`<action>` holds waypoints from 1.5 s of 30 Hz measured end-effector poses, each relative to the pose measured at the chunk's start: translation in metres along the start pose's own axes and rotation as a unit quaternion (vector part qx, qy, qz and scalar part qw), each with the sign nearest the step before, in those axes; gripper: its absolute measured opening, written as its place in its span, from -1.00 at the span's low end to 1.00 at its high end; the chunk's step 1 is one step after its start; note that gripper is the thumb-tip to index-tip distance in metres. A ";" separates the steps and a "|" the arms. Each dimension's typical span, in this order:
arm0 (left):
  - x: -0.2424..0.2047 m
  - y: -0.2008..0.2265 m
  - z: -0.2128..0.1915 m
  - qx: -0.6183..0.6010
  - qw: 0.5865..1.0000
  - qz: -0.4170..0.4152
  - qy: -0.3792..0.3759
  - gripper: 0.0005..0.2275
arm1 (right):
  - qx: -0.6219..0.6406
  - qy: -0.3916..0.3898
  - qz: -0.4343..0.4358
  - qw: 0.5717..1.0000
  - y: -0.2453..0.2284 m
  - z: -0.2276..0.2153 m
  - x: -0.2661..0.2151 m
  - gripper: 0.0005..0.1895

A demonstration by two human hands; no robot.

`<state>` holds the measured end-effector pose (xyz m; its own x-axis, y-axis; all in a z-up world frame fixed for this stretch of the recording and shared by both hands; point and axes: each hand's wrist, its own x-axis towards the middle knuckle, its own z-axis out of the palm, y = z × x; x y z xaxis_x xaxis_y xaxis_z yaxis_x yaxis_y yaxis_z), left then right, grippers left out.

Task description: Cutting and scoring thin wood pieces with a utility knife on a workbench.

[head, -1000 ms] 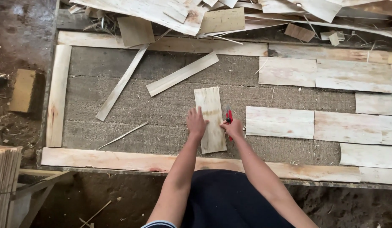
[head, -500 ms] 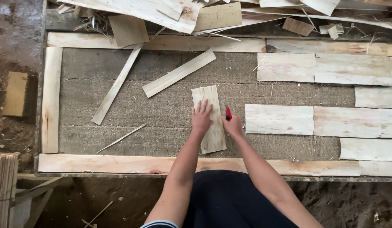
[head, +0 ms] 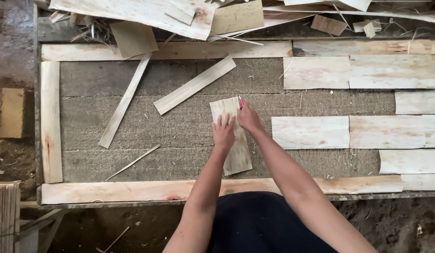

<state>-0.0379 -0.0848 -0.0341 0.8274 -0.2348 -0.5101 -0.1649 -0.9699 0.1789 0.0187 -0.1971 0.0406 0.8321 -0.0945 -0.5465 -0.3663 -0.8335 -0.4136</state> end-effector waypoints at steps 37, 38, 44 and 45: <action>-0.009 0.003 -0.002 -0.016 0.999 -0.009 0.040 -0.21 | -0.007 -0.025 0.023 0.999 0.007 0.020 0.025 -0.45; -0.010 0.003 -0.004 -0.018 0.999 -0.008 0.037 -0.20 | 0.001 -0.022 0.021 1.000 0.004 0.019 0.021 -0.47; -0.011 0.002 -0.006 -0.026 0.999 -0.005 0.034 -0.19 | 0.004 -0.014 0.013 1.000 -0.006 0.010 0.003 -0.49; -0.010 0.002 -0.006 -0.026 0.999 -0.004 0.035 -0.20 | 0.001 -0.016 0.013 1.000 -0.014 0.003 -0.008 -0.50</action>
<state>-0.0436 -0.0840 -0.0236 0.8639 -0.2208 -0.4527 -0.1321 -0.9667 0.2194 0.0156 -0.1829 0.0483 0.8092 -0.0984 -0.5792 -0.3875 -0.8304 -0.4003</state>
